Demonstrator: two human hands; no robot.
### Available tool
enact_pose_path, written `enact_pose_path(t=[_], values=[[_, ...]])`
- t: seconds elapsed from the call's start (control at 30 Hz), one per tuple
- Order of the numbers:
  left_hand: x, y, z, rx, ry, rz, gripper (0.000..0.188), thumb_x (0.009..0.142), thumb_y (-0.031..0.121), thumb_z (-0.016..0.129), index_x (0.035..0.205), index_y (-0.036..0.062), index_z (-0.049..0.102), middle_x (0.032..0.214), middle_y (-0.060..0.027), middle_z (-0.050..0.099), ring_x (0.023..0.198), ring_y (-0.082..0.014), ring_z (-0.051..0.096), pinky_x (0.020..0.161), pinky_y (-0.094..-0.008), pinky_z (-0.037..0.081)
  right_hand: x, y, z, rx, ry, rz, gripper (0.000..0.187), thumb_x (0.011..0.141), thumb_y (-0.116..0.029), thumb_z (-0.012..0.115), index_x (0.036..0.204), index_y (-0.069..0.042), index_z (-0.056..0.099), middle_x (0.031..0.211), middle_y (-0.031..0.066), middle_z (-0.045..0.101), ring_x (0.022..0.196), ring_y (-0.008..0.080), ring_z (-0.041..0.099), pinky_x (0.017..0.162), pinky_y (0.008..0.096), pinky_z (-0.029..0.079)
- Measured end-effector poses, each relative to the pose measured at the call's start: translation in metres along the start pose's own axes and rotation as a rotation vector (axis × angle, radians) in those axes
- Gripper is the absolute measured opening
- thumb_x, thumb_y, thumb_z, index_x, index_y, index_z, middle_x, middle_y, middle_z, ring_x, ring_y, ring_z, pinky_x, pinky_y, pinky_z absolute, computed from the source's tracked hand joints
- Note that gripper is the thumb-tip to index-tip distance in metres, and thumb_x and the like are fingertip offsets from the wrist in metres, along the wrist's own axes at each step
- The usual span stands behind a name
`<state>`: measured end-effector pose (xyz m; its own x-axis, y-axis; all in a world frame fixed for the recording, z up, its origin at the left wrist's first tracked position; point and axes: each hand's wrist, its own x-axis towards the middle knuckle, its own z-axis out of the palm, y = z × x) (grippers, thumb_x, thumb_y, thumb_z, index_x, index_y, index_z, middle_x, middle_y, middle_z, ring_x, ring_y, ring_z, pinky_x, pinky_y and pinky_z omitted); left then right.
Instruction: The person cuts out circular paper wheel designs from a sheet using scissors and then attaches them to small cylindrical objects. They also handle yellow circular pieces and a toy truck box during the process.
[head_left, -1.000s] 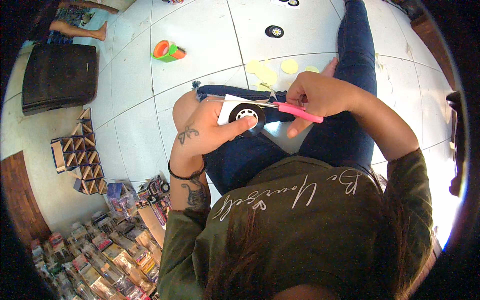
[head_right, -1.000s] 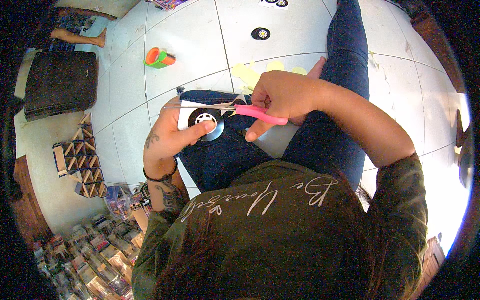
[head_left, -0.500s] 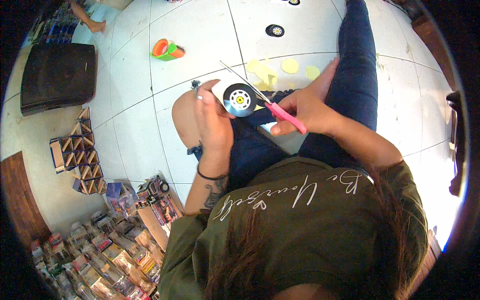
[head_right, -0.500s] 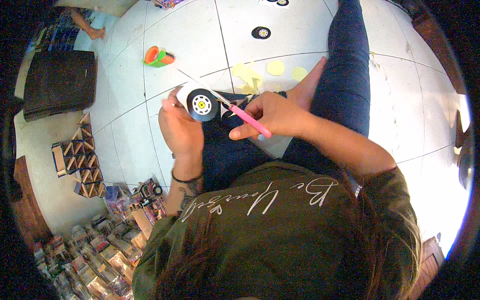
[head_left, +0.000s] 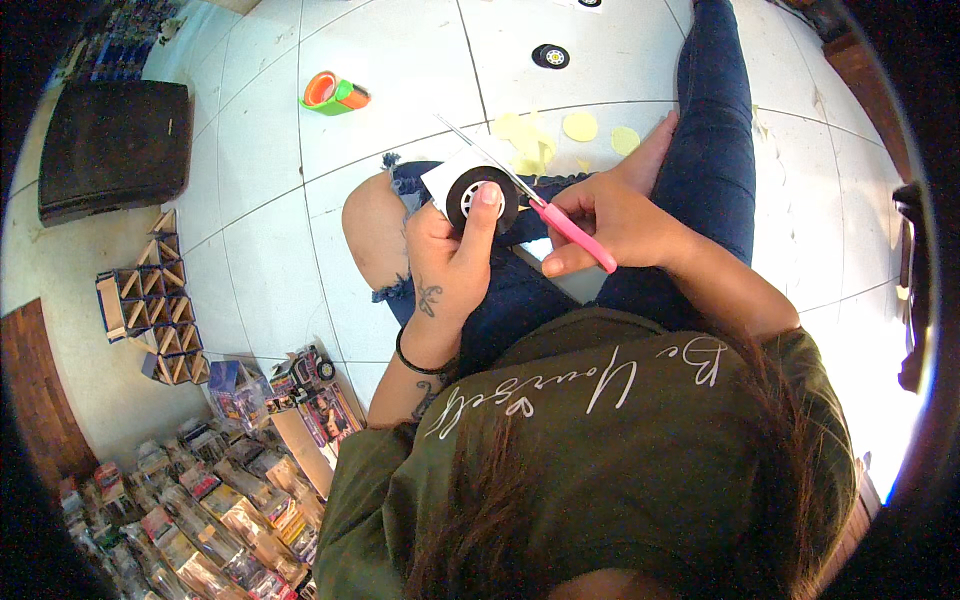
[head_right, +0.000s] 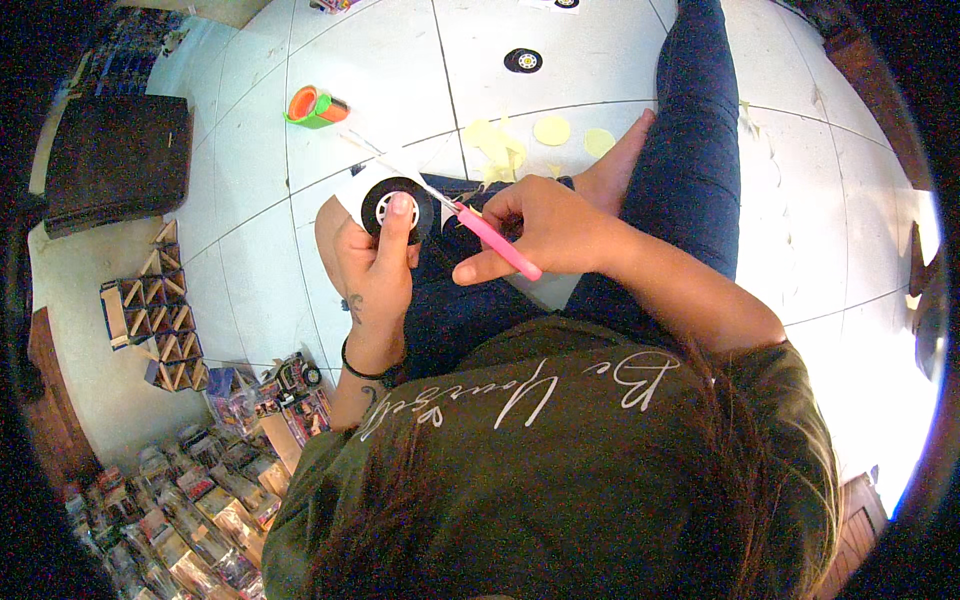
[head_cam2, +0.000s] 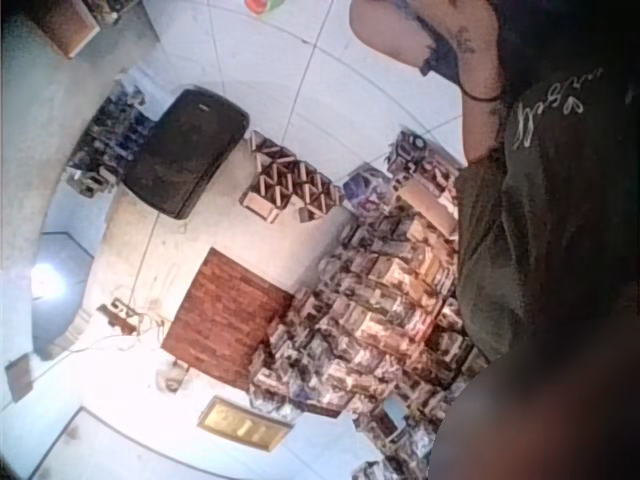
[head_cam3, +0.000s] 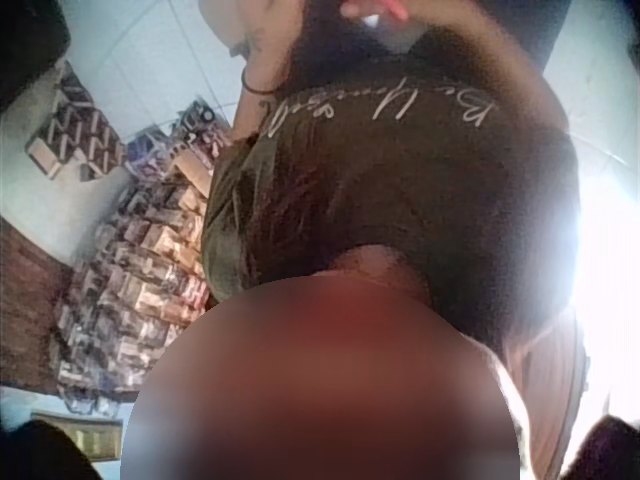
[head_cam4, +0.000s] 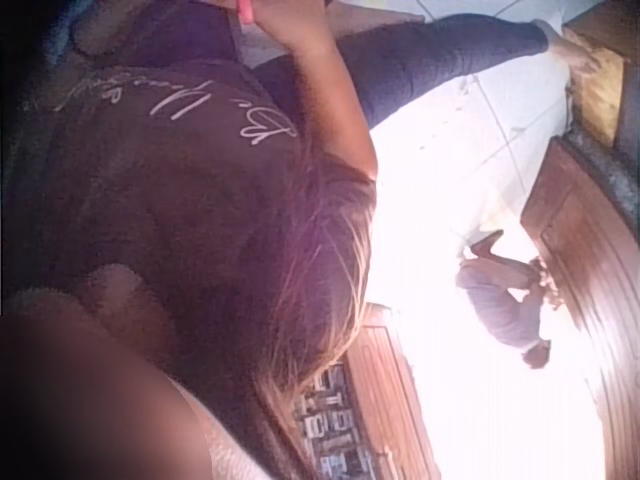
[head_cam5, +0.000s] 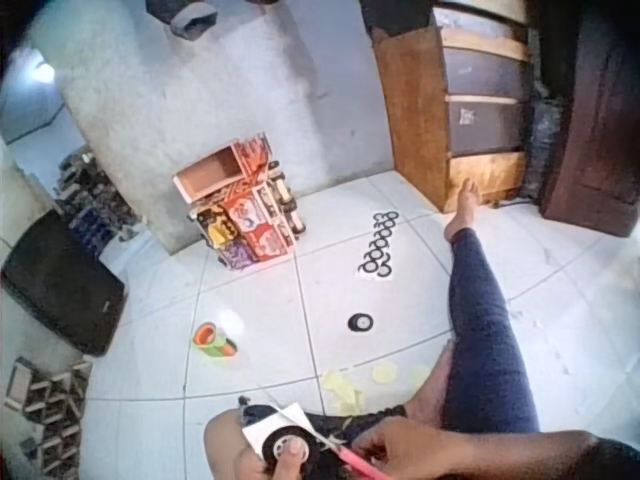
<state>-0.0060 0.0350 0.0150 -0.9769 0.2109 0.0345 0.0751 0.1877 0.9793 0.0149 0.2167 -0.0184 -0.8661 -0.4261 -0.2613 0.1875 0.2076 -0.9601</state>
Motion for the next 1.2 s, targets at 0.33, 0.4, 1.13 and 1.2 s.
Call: enact_pose_path(t=[0.33,0.4,1.13,1.2], values=[[0.0,0.008,-0.004,0.066,-0.033,0.041,0.025,0.09,0.02,0.055,0.077,-0.0005,0.061,0.064,0.002,0.056,0.058,-0.0034,0.046,0.051,-0.0211,0.036,-0.001,-0.004,-0.001,0.007,-0.025,-0.008,0.051,0.062,-0.053,0.075,0.057,-0.006,0.057,0.051,-0.0025,0.046,0.048,0.0077,0.04,0.044,0.0254,0.027],[0.0,0.009,-0.003,0.066,-0.031,0.061,0.025,0.09,0.02,0.055,0.078,-0.0009,0.061,0.065,0.0018,0.057,0.059,-0.0037,0.047,0.052,-0.0212,0.037,-0.001,-0.003,-0.001,0.008,-0.03,-0.004,0.051,0.063,-0.053,0.075,0.056,-0.006,0.056,0.05,-0.0028,0.046,0.048,0.0075,0.04,0.044,0.0254,0.027],[0.006,0.015,-0.019,0.022,-0.296,0.062,0.021,0.089,0.019,0.056,0.085,-0.001,0.062,0.07,0.0044,0.055,0.063,-0.0027,0.044,0.055,-0.0197,0.036,-0.004,-0.013,-0.022,-0.147,-0.106,0.045,0.051,0.059,-0.051,0.077,0.052,-0.005,0.055,0.046,0.001,0.047,0.044,0.0109,0.042,0.041,0.0284,0.029],[0.007,0.016,-0.02,0.011,-0.304,0.057,0.022,0.089,0.02,0.057,0.086,-0.001,0.062,0.07,0.0048,0.055,0.063,-0.0027,0.043,0.054,-0.0197,0.035,-0.004,-0.016,-0.025,-0.173,-0.131,0.062,0.051,0.059,-0.05,0.077,0.051,-0.005,0.054,0.046,0.0012,0.046,0.043,0.0113,0.042,0.041,0.0288,0.03]])
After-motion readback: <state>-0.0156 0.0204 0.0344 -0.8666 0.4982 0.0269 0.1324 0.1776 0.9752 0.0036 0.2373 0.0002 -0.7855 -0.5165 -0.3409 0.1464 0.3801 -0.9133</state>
